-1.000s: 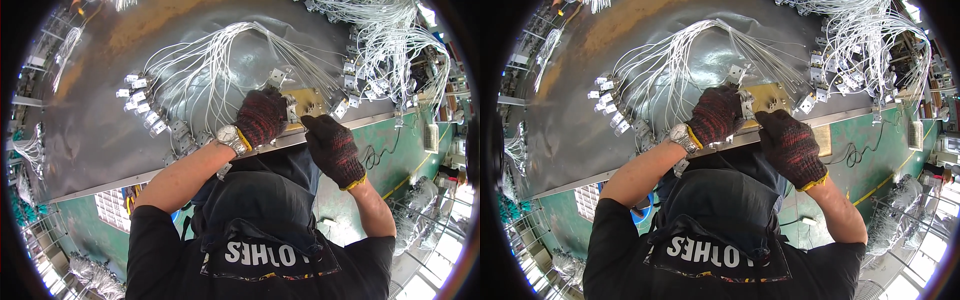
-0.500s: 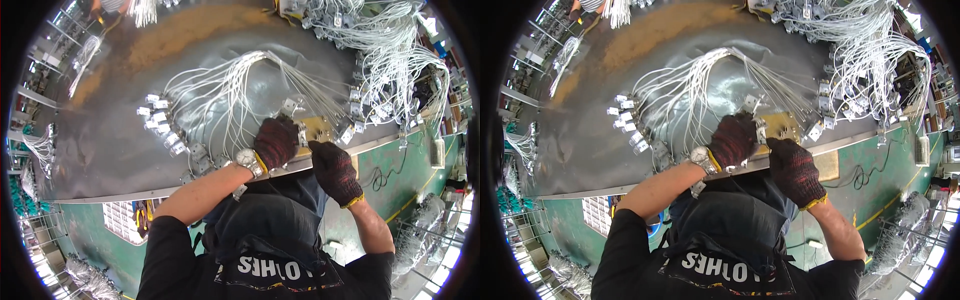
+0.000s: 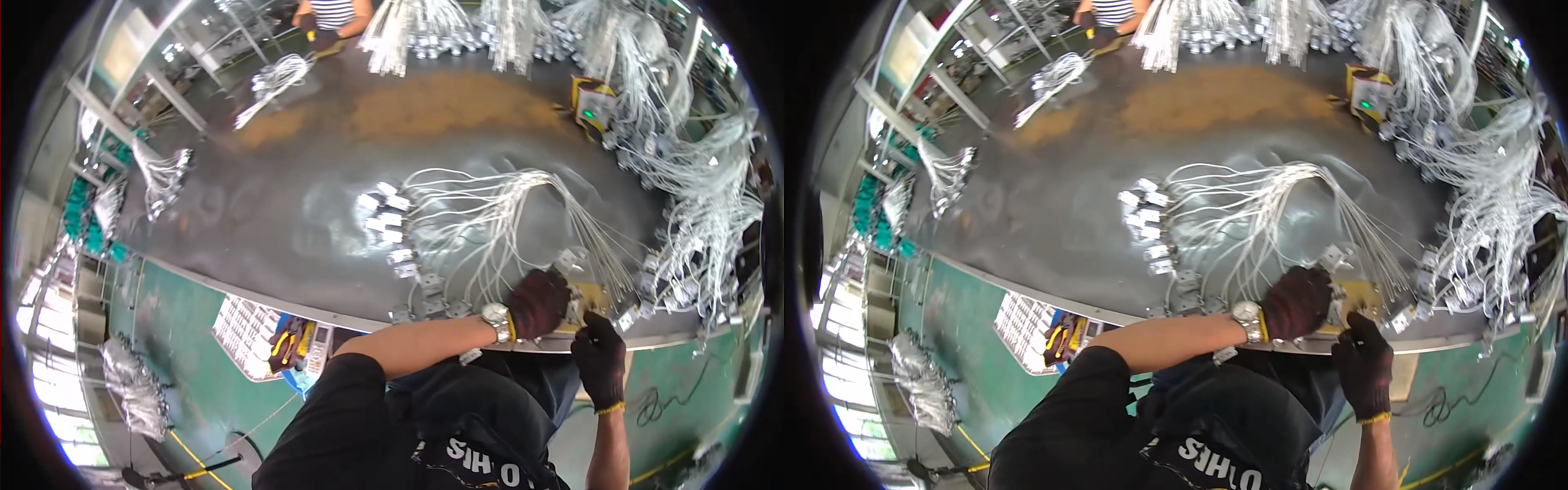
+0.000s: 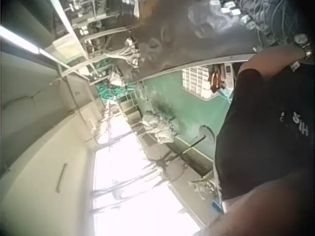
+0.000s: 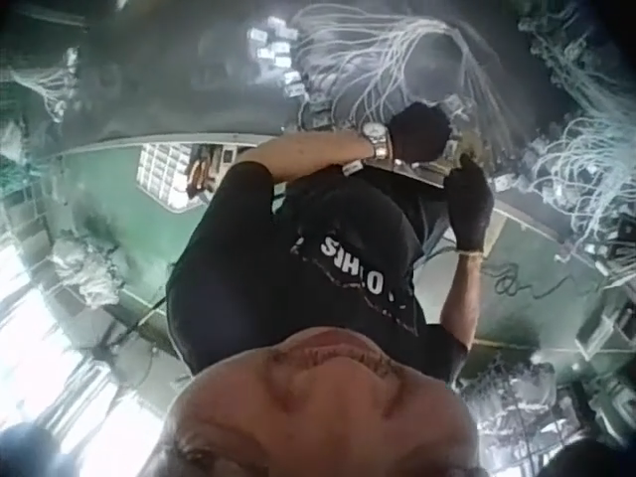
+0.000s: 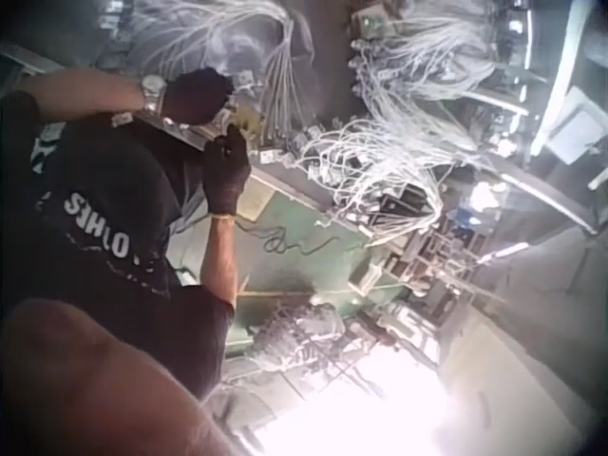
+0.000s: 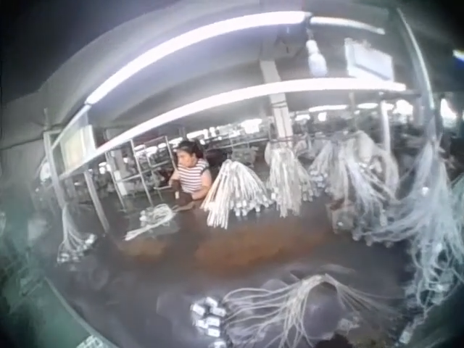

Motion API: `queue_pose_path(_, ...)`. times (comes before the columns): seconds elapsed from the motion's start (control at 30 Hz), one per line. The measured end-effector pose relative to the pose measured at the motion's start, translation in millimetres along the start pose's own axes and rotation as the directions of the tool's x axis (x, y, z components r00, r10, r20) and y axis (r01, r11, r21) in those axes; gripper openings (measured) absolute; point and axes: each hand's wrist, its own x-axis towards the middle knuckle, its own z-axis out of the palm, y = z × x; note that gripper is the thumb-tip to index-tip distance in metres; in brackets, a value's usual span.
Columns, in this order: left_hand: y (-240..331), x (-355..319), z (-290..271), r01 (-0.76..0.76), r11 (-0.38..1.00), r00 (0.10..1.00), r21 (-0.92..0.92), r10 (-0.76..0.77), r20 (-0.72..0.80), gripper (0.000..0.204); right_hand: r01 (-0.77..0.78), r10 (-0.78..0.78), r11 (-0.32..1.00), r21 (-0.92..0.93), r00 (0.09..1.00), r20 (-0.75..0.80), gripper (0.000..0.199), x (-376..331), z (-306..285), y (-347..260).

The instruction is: The person assembles wire harnesses by connecting multiple wires to electronic components on a metal fixture at a factory workbench. This is done using a seating tool while wearing work gloves.

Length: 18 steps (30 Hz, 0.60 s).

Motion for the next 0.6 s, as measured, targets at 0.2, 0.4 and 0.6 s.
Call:
queue_pose_path(0.2, -8, -1, 11, -0.015, 0.998, 0.996, -0.067, 0.009, -0.085, 0.026, 0.151, -0.143, 0.965, -0.214, 0.988, 0.054, 0.037, -5, 8, -4)
queue_pose_path(0.4, 4, -11, 16, 0.074, 0.975, 0.978, 0.209, -0.030, -0.205, 0.017, 0.068, -0.049, 0.955, -0.288, 0.996, 0.074, 0.046, -4, 8, 10)
queue_pose_path(0.6, 4, -14, 6, 0.119, 0.990, 0.987, 0.079, -0.109, -0.115, 0.019, 0.093, -0.057, 0.941, -0.326, 0.992, 0.116, 0.043, -5, 10, 2)
